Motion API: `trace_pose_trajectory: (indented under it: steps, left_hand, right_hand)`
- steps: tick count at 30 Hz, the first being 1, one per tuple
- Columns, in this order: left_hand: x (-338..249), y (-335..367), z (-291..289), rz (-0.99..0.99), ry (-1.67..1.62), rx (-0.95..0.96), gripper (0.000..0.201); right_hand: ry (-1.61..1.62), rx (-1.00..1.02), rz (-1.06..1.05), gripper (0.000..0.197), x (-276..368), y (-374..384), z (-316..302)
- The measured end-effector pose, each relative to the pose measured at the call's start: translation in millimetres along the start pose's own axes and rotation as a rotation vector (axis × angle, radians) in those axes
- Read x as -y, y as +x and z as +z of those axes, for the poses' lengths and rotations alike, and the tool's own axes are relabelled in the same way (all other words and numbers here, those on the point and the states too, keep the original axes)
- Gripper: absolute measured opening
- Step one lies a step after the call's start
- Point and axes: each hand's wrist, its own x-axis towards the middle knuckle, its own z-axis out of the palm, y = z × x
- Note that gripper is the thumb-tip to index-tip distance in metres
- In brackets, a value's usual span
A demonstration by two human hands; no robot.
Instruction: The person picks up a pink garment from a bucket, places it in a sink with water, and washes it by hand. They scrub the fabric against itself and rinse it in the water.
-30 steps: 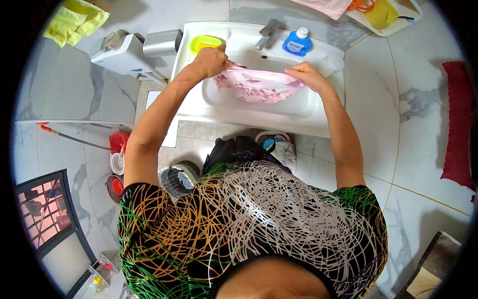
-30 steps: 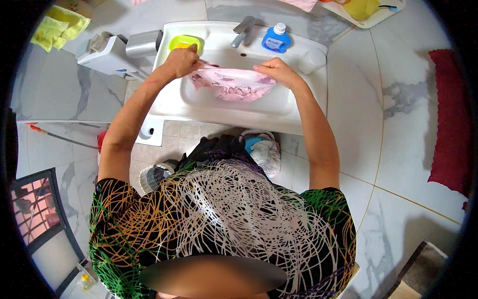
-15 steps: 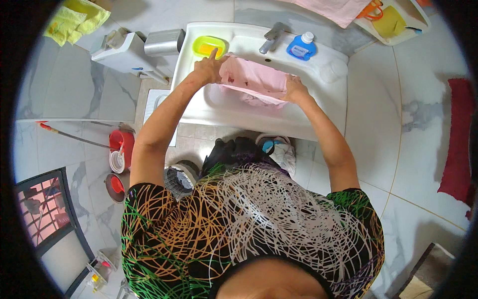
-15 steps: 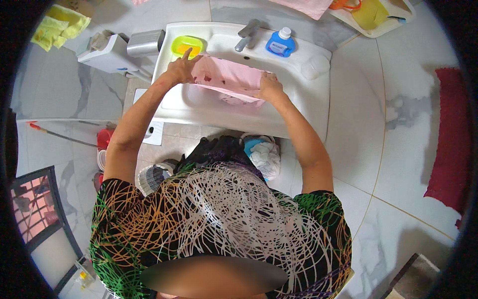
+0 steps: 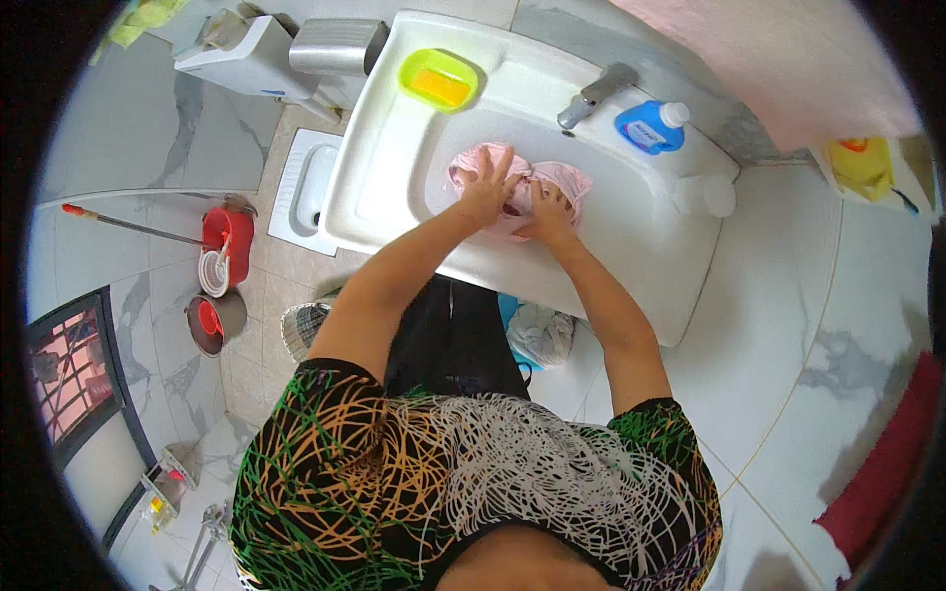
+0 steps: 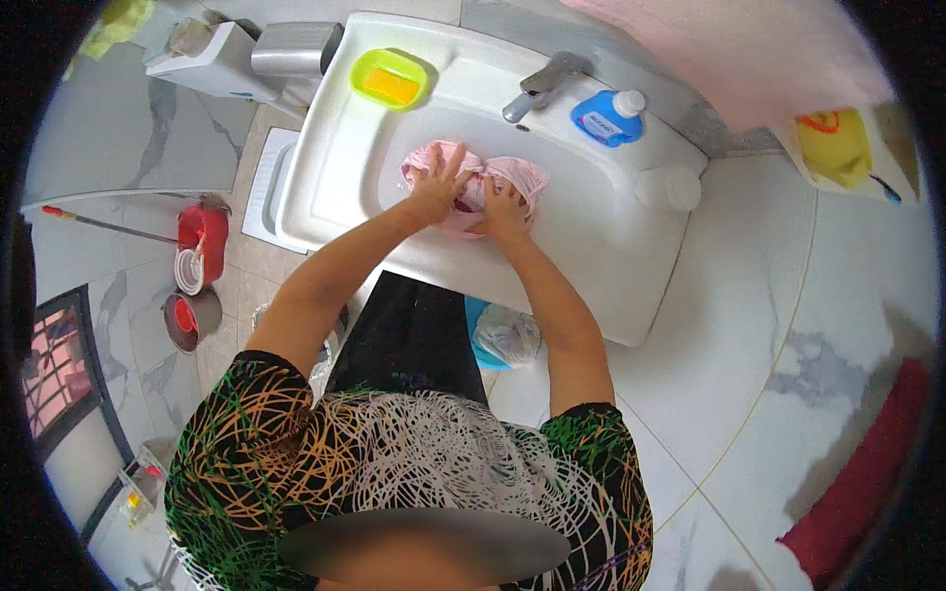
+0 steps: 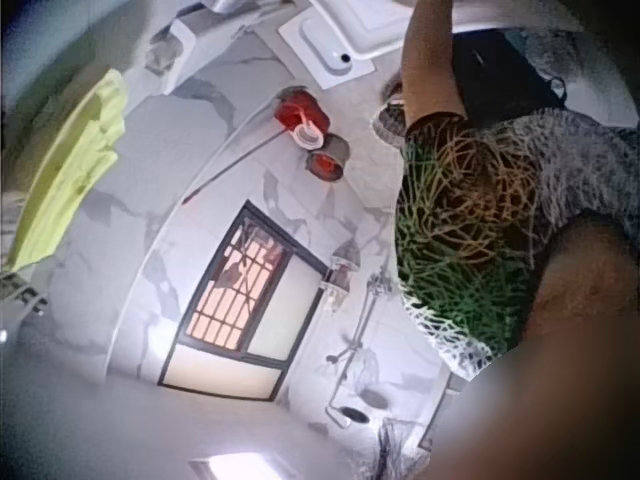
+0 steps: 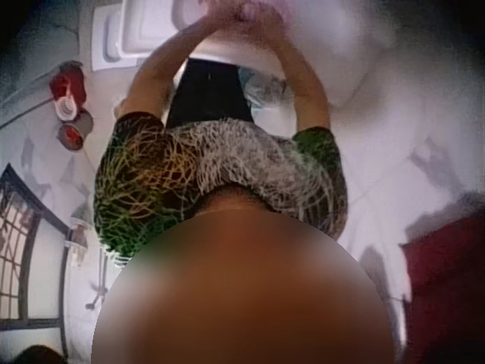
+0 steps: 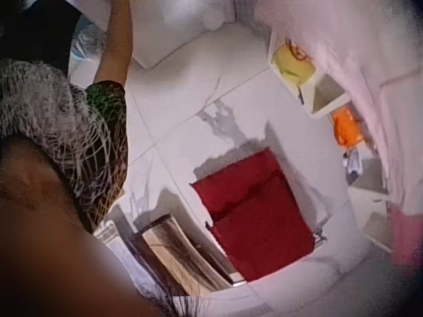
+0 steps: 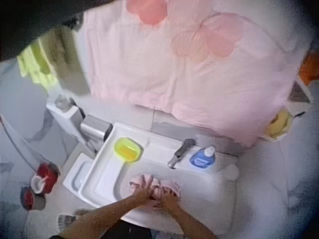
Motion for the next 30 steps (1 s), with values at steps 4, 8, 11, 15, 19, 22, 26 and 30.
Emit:
trace_pose_trajectory:
  steps: [4,8,11,15,19,22,26,30]
  left_hand:
    - [12,2,1,0.023,-0.108,-0.166,0.070]
    - [20,3,12,-0.034,-0.167,-0.158,0.060]
    - [31,22,38,0.016,-0.202,0.106,0.051]
    - [26,41,49,0.054,-0.605,0.233,0.045]
    - [45,17,65,-0.080,-1.175,0.099,0.043]
    - [48,20,51,-0.214,-0.682,0.206,0.041]
    - [26,22,32,-0.018,0.007,0.185,0.060]
    - [21,20,30,-0.139,0.030,0.173,0.076]
  right_hand:
    - [-0.062,0.026,0.060,0.102,19,19,-32]
    - [0.036,-0.078,-0.113,0.082,-12,37,14]
    - [-0.173,0.476,-0.017,0.060,-61,64,63]
    - [-0.085,0.217,-0.052,0.045,-103,64,97]
    - [-0.104,0.146,-0.124,0.046,-55,59,86]
    - [-0.128,0.095,-0.166,0.047,-37,49,68]
    - [-0.169,0.046,-0.110,0.048,-60,32,45]
    - [0.001,0.004,0.022,0.057,-75,15,9]
